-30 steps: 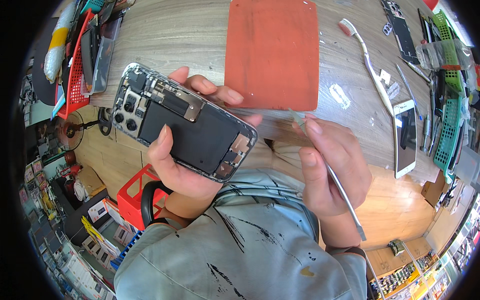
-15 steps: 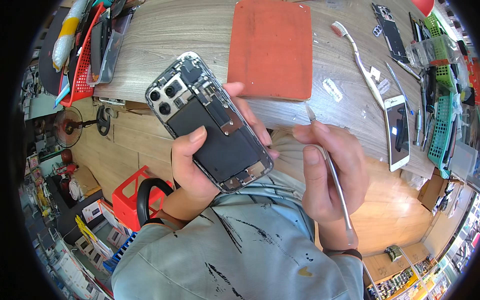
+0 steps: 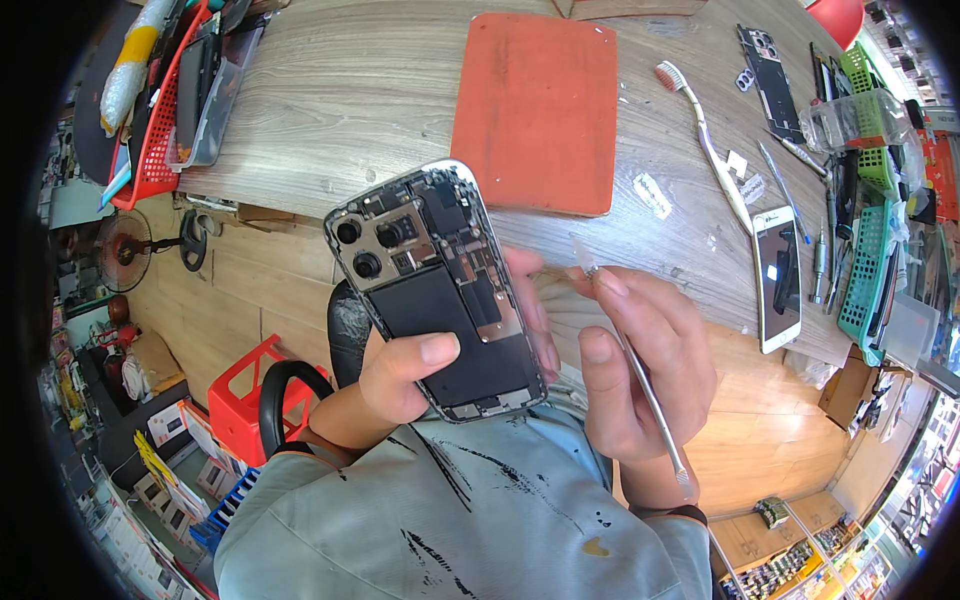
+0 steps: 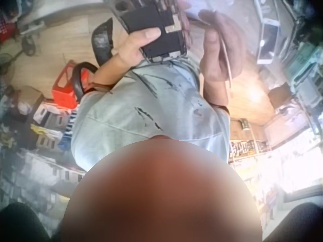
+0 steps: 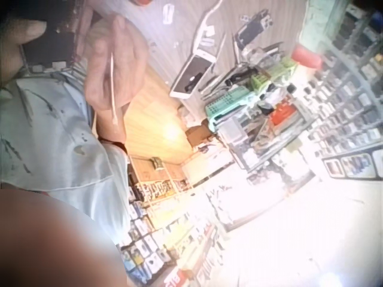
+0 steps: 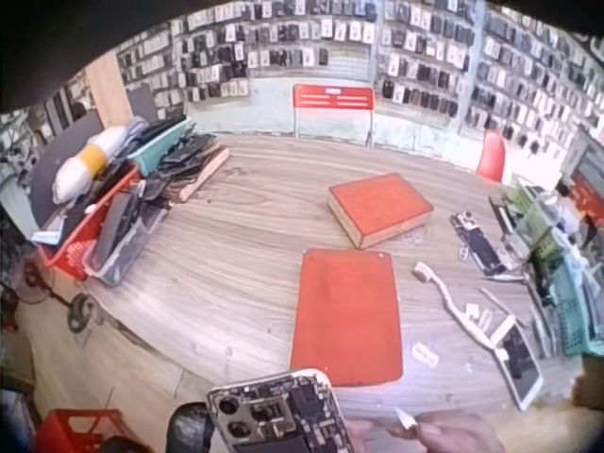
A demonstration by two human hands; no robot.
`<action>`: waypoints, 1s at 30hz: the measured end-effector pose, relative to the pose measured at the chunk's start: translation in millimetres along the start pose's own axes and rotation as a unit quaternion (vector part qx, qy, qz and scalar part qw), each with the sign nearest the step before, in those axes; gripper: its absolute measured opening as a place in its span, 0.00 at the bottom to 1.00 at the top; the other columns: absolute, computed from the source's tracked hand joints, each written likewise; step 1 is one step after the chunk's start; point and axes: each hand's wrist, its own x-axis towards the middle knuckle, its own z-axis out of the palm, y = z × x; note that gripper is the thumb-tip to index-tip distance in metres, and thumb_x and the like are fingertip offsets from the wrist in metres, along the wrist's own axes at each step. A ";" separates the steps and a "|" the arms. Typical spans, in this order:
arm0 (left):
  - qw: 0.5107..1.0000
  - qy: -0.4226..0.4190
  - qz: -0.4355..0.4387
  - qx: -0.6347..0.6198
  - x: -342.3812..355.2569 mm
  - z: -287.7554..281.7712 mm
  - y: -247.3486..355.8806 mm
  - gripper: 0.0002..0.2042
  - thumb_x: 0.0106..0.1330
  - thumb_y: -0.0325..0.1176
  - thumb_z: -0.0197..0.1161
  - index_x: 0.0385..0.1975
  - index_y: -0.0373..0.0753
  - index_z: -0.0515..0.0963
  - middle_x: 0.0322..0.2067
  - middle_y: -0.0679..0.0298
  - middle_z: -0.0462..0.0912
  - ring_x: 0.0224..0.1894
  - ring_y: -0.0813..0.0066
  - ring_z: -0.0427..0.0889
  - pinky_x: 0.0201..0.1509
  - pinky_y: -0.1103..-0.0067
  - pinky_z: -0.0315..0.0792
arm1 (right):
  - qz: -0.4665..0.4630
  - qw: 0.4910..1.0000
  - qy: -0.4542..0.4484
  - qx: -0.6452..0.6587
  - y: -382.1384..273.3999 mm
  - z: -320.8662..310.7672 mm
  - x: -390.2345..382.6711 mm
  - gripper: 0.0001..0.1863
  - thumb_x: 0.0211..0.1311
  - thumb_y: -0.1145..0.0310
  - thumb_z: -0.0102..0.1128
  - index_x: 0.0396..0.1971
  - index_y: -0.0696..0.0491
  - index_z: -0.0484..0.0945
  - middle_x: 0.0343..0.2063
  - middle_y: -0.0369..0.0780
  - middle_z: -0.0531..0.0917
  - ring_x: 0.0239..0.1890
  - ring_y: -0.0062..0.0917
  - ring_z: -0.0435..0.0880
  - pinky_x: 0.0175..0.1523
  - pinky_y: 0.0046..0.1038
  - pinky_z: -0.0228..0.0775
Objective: The person uses a metal spudger to carefully pry and separate the back cover of a disassembled smartphone. They work along the edges and around the camera module, gradually lifting the cover while holding the phone steady.
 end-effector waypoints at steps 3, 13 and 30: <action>1.000 -0.025 -0.007 -0.010 -1.0 0.5 -3.9 0.39 0.73 0.45 0.65 0.81 0.29 0.66 0.51 0.41 0.87 0.53 0.51 0.92 0.59 0.58 0.87 | 0.000 1.000 -0.008 -0.003 -3.4 -1.9 0.8 0.19 0.89 0.70 0.56 0.67 0.65 0.82 0.59 0.57 0.85 0.53 0.48 0.95 0.62 0.44 0.87; 0.999 -0.013 -0.041 0.020 -6.9 -2.8 4.5 0.31 0.81 0.34 0.60 0.81 0.28 0.66 0.62 0.47 0.85 0.62 0.56 0.89 0.69 0.61 0.84 | -0.035 0.998 -0.006 -0.051 -9.0 11.0 10.8 0.23 0.71 0.86 0.72 0.65 0.61 0.87 0.57 0.57 0.89 0.55 0.41 0.94 0.58 0.35 0.90; 0.992 0.117 -0.044 0.020 -12.8 -8.9 -0.9 0.23 0.82 0.29 0.56 0.73 0.29 0.72 0.60 0.49 0.86 0.61 0.59 0.88 0.67 0.62 0.84 | -0.047 0.995 -0.018 -0.085 8.7 44.0 19.3 0.19 0.67 0.86 0.77 0.57 0.61 0.89 0.56 0.57 0.92 0.54 0.42 0.97 0.57 0.35 0.93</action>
